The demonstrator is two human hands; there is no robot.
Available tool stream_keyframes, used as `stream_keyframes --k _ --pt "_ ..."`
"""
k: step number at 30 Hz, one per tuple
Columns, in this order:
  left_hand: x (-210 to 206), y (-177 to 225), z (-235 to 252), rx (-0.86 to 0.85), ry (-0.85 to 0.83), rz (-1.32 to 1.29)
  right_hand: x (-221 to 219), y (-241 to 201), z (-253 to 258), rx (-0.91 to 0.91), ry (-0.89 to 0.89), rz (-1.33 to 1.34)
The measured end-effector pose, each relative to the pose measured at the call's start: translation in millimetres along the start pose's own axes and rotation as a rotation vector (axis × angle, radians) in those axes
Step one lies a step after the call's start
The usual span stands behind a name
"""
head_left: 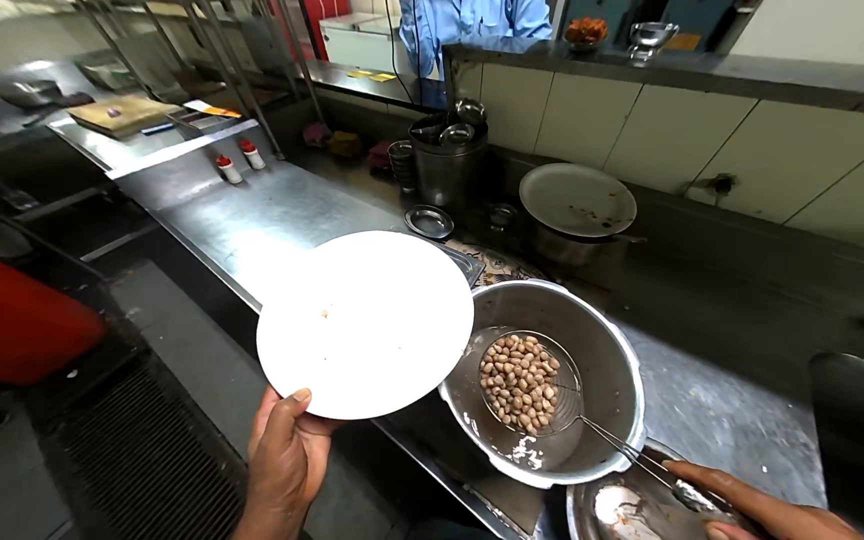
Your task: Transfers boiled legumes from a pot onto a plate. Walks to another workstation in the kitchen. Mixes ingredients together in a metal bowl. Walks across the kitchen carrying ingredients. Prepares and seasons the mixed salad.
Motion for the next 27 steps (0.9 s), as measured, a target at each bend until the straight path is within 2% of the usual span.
stream_keyframes --k 27 --pt "-16 -10 2 0.032 -0.057 -0.01 -6 3 -4 -0.03 0.017 0.073"
Point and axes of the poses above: each hand's wrist, its own z-axis towards the middle knuckle, its own x-axis out of the back of the hand, y = z × x, the point moved 10 cm from there along z, towards the middle knuckle
